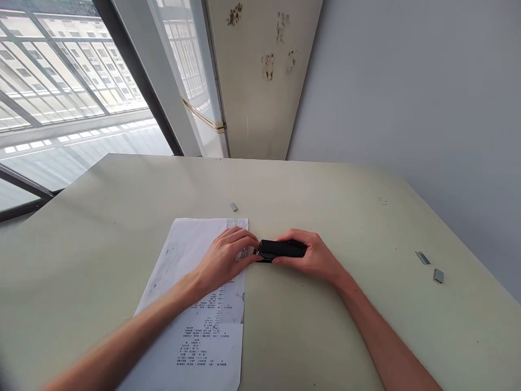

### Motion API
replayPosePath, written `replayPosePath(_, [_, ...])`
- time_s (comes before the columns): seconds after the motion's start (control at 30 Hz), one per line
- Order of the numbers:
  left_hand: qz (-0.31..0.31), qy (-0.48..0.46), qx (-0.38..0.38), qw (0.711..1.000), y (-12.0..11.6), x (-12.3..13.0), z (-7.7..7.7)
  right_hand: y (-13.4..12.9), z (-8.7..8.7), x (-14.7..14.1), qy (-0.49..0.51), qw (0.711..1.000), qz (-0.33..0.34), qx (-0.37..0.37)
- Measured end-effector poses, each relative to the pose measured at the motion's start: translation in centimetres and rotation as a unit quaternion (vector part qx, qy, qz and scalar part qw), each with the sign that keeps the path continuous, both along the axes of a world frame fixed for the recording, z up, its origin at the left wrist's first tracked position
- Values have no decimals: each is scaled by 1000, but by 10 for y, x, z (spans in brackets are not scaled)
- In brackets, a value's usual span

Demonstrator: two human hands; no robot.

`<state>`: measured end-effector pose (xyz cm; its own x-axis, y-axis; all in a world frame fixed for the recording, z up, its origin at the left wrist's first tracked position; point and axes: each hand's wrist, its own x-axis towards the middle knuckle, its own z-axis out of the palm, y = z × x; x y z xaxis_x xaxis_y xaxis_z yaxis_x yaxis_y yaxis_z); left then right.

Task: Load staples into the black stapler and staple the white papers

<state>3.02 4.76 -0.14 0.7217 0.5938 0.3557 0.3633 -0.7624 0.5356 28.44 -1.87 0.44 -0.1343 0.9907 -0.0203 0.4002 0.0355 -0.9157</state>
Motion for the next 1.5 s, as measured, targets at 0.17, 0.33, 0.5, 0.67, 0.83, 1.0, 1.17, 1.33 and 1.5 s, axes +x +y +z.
replayPosePath(0.17, [-14,18,0,1000,10,-16,7,3,-1,13,31,999,-16,2])
replayPosePath(0.33, [0,31,-1,1000,18,-28,8,4,-6,21,41,999,-31,-16])
replayPosePath(0.5, [3,43,4,999,21,-29,8,4,-6,21,26,999,-45,-18])
replayPosePath(0.67, [7,43,7,999,23,-30,8,4,-3,22,30,998,-43,-22])
replayPosePath(0.83, [1,30,-5,1000,24,-31,7,3,-2,21,27,998,-44,-30])
replayPosePath(1.0, [5,9,-9,1000,21,-29,6,3,-1,19,24,998,-46,-29])
replayPosePath(1.17, [18,-15,-11,1000,16,-23,2,3,-1,17,26,998,-45,-25])
replayPosePath(1.33, [18,-14,-9,1000,17,-23,2,3,-1,18,35,998,-44,-29])
replayPosePath(1.5, [-16,-3,-1,1000,21,-28,9,2,1,19,32,998,-47,-32])
